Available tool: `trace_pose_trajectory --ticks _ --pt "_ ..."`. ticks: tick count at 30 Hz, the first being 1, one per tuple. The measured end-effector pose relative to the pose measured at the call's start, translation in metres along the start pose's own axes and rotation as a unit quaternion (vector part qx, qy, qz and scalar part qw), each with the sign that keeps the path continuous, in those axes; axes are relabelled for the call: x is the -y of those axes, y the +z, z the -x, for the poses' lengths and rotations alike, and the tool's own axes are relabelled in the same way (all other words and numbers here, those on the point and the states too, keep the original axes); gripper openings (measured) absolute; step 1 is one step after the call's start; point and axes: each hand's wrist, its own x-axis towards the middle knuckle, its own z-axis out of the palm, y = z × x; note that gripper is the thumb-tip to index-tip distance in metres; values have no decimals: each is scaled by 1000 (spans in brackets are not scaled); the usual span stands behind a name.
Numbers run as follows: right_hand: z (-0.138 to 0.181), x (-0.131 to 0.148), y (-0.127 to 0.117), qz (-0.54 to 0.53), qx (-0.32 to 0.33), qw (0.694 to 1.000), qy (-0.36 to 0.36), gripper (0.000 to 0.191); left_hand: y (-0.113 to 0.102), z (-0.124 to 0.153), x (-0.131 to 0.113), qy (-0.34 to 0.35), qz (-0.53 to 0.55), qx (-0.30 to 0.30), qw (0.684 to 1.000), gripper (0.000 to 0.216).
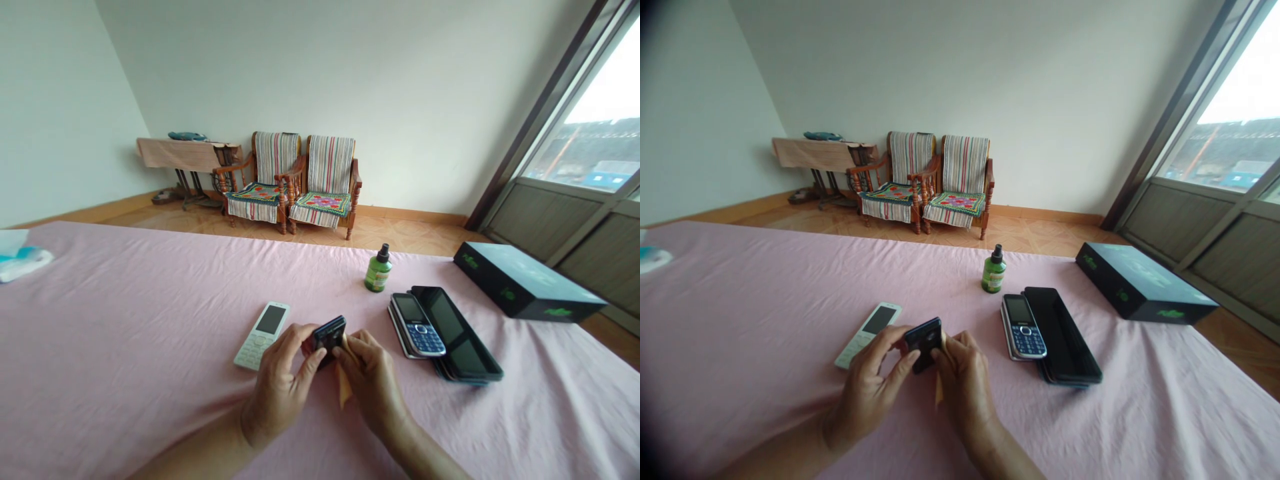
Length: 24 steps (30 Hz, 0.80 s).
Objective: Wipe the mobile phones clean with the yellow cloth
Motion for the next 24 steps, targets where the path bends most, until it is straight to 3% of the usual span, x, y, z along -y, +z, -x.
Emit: trace_pose_trajectory --ticks 8,15,19,24 --pt "-10 0 -22 40 69 997 -11 34 2 -4 0 -163 199 -39 966 21" --pt "-7 -2 -39 -13 122 992 33 30 4 -10 -2 -210 256 -37 943 23" --pt "-3 7 -53 81 91 992 -6 31 9 -6 0 -198 221 -20 955 26" --pt "-5 18 -74 195 108 968 -119 27 10 3 1 -90 64 -20 994 33"
